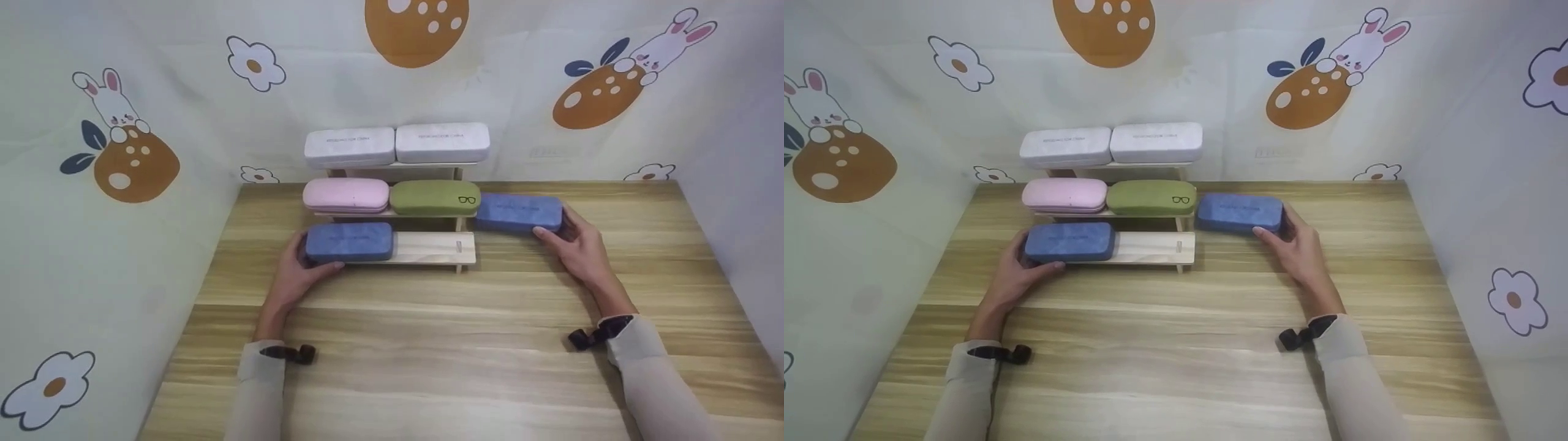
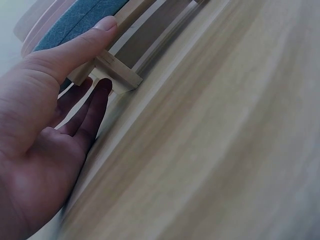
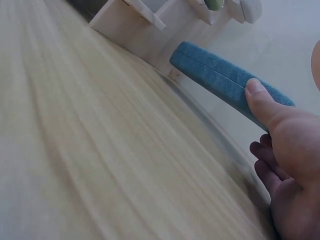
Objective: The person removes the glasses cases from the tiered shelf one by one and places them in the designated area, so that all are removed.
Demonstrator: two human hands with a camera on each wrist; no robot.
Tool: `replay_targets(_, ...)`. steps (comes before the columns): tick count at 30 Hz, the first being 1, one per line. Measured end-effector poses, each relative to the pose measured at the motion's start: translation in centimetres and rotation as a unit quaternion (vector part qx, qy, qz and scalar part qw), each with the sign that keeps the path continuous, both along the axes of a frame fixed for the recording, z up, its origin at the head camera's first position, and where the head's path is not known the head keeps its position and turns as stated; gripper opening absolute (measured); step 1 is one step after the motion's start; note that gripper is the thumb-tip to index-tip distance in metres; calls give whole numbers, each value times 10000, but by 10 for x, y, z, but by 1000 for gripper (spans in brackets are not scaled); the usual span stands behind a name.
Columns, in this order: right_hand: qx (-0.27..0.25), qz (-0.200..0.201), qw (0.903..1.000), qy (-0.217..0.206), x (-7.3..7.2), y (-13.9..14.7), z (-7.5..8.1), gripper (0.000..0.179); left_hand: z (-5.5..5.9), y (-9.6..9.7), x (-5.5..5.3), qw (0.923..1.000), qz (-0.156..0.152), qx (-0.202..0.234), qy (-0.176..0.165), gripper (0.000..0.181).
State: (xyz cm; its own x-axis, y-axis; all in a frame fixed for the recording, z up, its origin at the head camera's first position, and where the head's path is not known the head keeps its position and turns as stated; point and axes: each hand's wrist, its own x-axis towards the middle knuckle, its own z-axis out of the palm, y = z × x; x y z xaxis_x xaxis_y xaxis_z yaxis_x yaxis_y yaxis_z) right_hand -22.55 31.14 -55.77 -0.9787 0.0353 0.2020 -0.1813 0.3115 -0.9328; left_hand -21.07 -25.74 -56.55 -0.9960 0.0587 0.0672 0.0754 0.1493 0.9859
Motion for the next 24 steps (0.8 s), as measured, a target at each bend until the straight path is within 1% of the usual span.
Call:
replay_targets(3, -56, -3, 10000, 14, -9, -2, 0, 75, 0, 0, 0, 10000, 26, 45, 15, 98)
replay_targets(6, -8, -8, 10000, -5, -18, -4, -1, 76, 0, 1, 0, 9999, -11, 127, 54, 95)
replay_targets(10, 200, -42, 9997, -92, -27, -6, -1, 83, -1, 2, -1, 9996, -101, 225, 100, 90)
replay_targets(13, 363, -87, 9992, -121, -33, -8, -1, 89, -2, 2, -1, 9998, -52, 162, 113, 91)
replay_targets(17, 615, -118, 9980, -41, -39, -9, -2, 90, -3, 2, -1, 9999, 30, -10, 134, 92)
replay_targets(21, 695, -48, 9976, 10, -42, -9, -2, 87, -3, 1, -1, 9998, -30, 59, 172, 90)
replay_targets(24, 811, -11, 9967, -32, -45, -8, -1, 85, -2, 1, -1, 9998, -65, 93, 173, 89)
